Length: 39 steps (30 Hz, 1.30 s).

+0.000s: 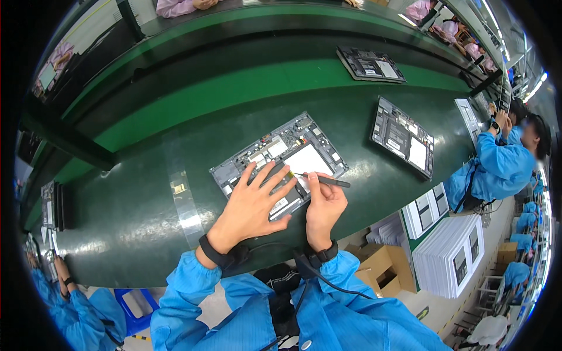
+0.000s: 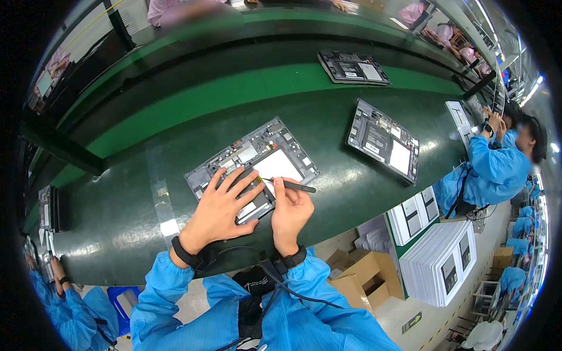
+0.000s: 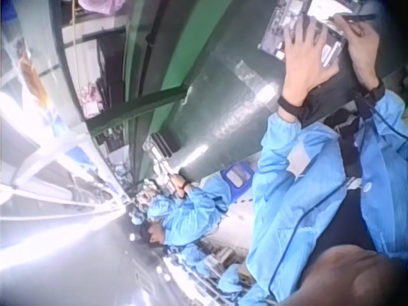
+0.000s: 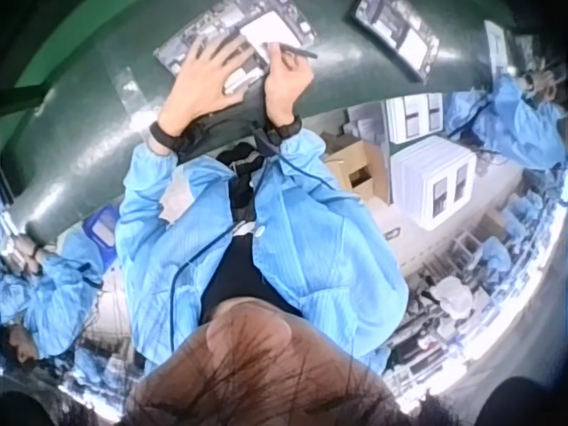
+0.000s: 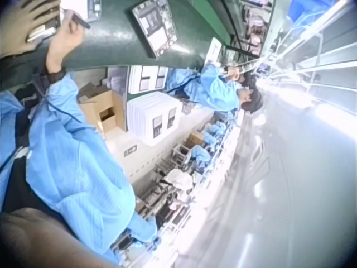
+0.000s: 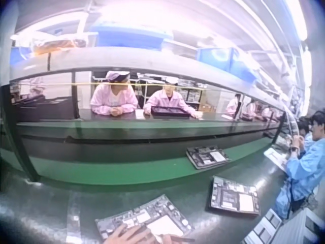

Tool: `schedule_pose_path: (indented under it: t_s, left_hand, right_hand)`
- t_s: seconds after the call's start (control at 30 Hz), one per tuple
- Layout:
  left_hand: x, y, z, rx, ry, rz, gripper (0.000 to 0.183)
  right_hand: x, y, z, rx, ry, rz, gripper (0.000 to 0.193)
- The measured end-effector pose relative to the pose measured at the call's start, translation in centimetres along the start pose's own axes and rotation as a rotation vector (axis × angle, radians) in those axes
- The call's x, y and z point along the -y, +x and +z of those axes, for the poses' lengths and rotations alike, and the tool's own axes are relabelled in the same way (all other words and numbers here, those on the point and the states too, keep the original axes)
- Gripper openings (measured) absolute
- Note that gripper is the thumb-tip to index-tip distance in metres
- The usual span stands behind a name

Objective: Assembling internal components of a tablet or laptop, specifically manipulating ribbon cables and internal stickers using a spudger on a production line.

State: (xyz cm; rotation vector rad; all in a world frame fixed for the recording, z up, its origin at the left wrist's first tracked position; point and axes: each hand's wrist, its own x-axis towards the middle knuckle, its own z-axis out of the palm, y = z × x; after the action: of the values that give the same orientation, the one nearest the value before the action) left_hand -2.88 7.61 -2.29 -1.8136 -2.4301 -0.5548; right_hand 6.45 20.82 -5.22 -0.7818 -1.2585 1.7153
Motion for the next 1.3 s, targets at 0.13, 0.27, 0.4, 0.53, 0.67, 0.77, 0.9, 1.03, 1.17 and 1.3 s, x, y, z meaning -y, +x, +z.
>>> schedule_pose_path:
  t_s: [0.13,0.27,0.4,0.53,0.67,0.77,0.9,1.03,1.17,1.3]
  left_hand:
    - [-0.1,0.0,-0.1,0.003,0.005,-0.002,0.072]
    - [-0.1,0.0,-0.2,-0.03,0.006,0.015,0.07]
    - [-0.2,0.1,-0.1,-0.023,0.009,0.016,0.07]
    - [-0.2,0.0,-0.2,-0.017,0.013,0.013,0.07]
    - [-0.2,0.0,-0.1,-0.007,0.017,0.008,0.071]
    - [-0.3,0.0,-0.2,-0.018,0.017,0.014,0.071]
    - [-0.2,0.0,-0.2,0.001,0.008,0.062,0.07]
    - [0.0,0.1,-0.4,0.013,0.004,0.066,0.07]
    - [0.2,0.2,-0.5,0.023,0.02,0.089,0.07]
    - [-0.1,1.1,-0.6,0.047,0.04,0.105,0.068]
  right_hand:
    - [0.0,0.0,0.0,-0.008,-0.001,0.008,0.014]
    - [0.4,-0.1,0.1,-0.038,-0.053,0.103,0.014]
    - [-0.8,0.2,-0.3,-0.007,-0.063,-0.01,0.02]
    - [-0.4,0.0,-0.3,-0.004,-0.076,-0.001,0.02]
    - [0.0,-0.1,-0.1,-0.03,-0.061,0.061,0.014]
    - [-0.1,-0.1,-0.2,-0.027,-0.053,0.052,0.014]
    - [-0.4,0.0,-0.3,-0.018,-0.063,0.035,0.016]
    - [-0.1,0.1,0.2,-0.039,-0.039,0.038,0.018]
    - [0.1,0.9,-0.2,-0.056,-0.055,0.001,0.022]
    - [0.4,3.4,-2.7,-0.18,0.008,-0.047,0.024]
